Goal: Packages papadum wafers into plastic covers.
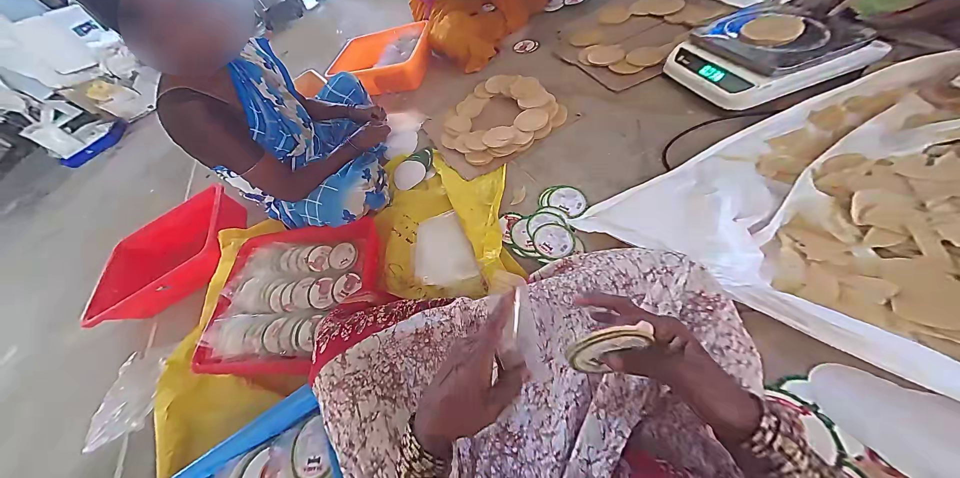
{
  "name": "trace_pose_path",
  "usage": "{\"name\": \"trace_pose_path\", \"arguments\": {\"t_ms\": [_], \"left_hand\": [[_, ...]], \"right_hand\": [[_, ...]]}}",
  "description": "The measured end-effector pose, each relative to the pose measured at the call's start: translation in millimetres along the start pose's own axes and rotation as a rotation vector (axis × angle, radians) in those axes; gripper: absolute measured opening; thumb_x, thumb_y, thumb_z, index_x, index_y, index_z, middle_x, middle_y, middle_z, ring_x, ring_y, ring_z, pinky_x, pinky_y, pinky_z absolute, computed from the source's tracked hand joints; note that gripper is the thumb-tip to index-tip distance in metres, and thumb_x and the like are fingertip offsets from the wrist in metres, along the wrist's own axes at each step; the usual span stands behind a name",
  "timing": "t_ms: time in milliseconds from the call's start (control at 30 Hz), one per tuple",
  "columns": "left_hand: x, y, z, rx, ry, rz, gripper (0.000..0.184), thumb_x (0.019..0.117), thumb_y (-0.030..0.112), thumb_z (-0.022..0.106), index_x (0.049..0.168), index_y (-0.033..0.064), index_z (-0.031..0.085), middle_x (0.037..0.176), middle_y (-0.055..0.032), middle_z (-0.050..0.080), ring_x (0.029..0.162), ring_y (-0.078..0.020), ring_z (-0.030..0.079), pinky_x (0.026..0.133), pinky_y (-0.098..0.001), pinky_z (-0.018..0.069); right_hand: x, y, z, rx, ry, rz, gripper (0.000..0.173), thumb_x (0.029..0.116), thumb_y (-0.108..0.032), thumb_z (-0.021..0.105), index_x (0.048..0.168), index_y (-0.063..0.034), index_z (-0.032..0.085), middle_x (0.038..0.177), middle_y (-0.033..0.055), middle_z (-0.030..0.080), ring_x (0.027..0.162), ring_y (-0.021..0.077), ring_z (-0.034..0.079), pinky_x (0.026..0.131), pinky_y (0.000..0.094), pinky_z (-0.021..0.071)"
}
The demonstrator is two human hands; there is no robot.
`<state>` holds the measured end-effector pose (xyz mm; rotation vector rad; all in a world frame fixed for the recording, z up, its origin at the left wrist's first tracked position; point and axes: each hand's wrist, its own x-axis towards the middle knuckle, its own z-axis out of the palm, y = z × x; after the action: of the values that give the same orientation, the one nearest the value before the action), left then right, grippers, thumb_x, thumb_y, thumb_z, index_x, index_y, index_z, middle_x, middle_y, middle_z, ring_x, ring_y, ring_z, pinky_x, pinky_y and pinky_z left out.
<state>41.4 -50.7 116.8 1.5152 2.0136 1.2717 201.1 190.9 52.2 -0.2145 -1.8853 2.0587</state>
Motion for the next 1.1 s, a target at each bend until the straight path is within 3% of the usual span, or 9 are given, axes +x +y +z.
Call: {"name": "trace_pose_path", "arguments": {"t_ms": [67, 133, 267, 400, 467, 533, 700, 867, 1100], "left_hand": [[3, 9, -4, -0.111, -0.112, 0.089, 0.075, 0.0937, 0.015, 0.069, 0.157, -0.0015, 0.032, 0.147, -0.0210, 0.054, 0.118, -0.0157, 0.065, 0.100, -0.0304, 0.0525], [9, 16, -6, -0.197, -0.221, 0.165, 0.071, 0.0938, 0.013, 0.067, 0.155, -0.0011, 0.035, 0.141, -0.0226, 0.058, 0.112, -0.0172, 0.066, 0.096, -0.0303, 0.0532], [16, 16, -2, -0.228, -0.162, 0.136, 0.073, 0.0938, 0.013, 0.068, 0.156, -0.0003, 0.032, 0.121, -0.0196, 0.067, 0.094, -0.0145, 0.068, 0.087, -0.0296, 0.0565], [14, 5, 15, -0.527, 0.102, 0.015, 0.088, 0.1021, 0.031, 0.061, 0.159, -0.0050, 0.004, 0.133, -0.0150, 0.062, 0.114, -0.0158, 0.066, 0.098, -0.0337, 0.0565], [11, 4, 31, -0.779, 0.227, -0.066, 0.057, 0.1047, 0.035, 0.055, 0.150, 0.0019, 0.043, 0.125, -0.0076, 0.069, 0.112, -0.0127, 0.067, 0.100, -0.0330, 0.0546], [10, 9, 45, -0.929, 0.348, -0.180, 0.032, 0.1040, 0.032, 0.056, 0.119, 0.0111, 0.075, 0.106, 0.0006, 0.077, 0.098, -0.0069, 0.072, 0.094, -0.0277, 0.0570], [8, 3, 55, -0.823, 0.445, -0.057, 0.017, 0.0981, 0.010, 0.064, 0.109, 0.0148, 0.077, 0.099, 0.0064, 0.075, 0.089, 0.0002, 0.070, 0.084, -0.0201, 0.0581], [4, -1, 47, -0.596, 0.663, -0.012, 0.013, 0.1009, 0.027, 0.063, 0.104, 0.0224, 0.074, 0.093, 0.0144, 0.071, 0.087, 0.0067, 0.065, 0.081, -0.0153, 0.0552], [3, 10, 45, -0.502, 0.758, 0.022, 0.012, 0.1001, 0.024, 0.065, 0.107, 0.0203, 0.074, 0.097, 0.0102, 0.073, 0.091, 0.0025, 0.067, 0.086, -0.0188, 0.0562]], "right_hand": [[18, -10, -1, 0.157, -0.225, -0.102, 0.023, 0.0858, -0.036, 0.081, 0.103, -0.0209, 0.080, 0.155, 0.0034, 0.052, 0.148, 0.0273, 0.043, 0.119, 0.0436, 0.0413], [32, -19, 1, 0.197, -0.390, -0.157, 0.020, 0.0897, -0.040, 0.077, 0.102, -0.0246, 0.079, 0.153, -0.0004, 0.054, 0.149, 0.0227, 0.040, 0.122, 0.0419, 0.0373], [44, -36, 10, 0.253, -0.484, -0.091, 0.008, 0.0890, -0.026, 0.079, 0.096, -0.0222, 0.077, 0.094, -0.0120, 0.074, 0.088, -0.0028, 0.068, 0.077, 0.0168, 0.0574], [31, -43, 17, 0.107, -0.222, -0.192, 0.012, 0.0882, -0.032, 0.079, 0.099, -0.0270, 0.078, 0.092, -0.0146, 0.072, 0.088, -0.0041, 0.066, 0.079, 0.0145, 0.0559], [25, -39, 21, 0.069, -0.154, -0.239, 0.014, 0.0884, -0.030, 0.078, 0.102, -0.0272, 0.079, 0.095, -0.0140, 0.073, 0.092, -0.0031, 0.067, 0.083, 0.0152, 0.0555], [19, -35, 24, 0.063, -0.145, -0.239, 0.014, 0.0884, -0.028, 0.079, 0.102, -0.0262, 0.078, 0.095, -0.0129, 0.073, 0.092, -0.0023, 0.067, 0.083, 0.0153, 0.0552], [8, -36, 32, -0.007, -0.158, -0.224, 0.019, 0.0883, -0.026, 0.078, 0.107, -0.0307, 0.078, 0.101, -0.0163, 0.075, 0.096, -0.0047, 0.069, 0.086, 0.0144, 0.0565], [9, -49, 15, 0.005, -0.142, -0.295, 0.019, 0.0910, -0.028, 0.077, 0.109, -0.0316, 0.077, 0.125, -0.0047, 0.072, 0.119, 0.0154, 0.067, 0.101, 0.0316, 0.0566], [4, -71, -8, 0.049, -0.200, -0.296, 0.023, 0.0928, -0.024, 0.076, 0.115, -0.0299, 0.076, 0.128, -0.0036, 0.071, 0.123, 0.0187, 0.065, 0.105, 0.0359, 0.0548]]}}
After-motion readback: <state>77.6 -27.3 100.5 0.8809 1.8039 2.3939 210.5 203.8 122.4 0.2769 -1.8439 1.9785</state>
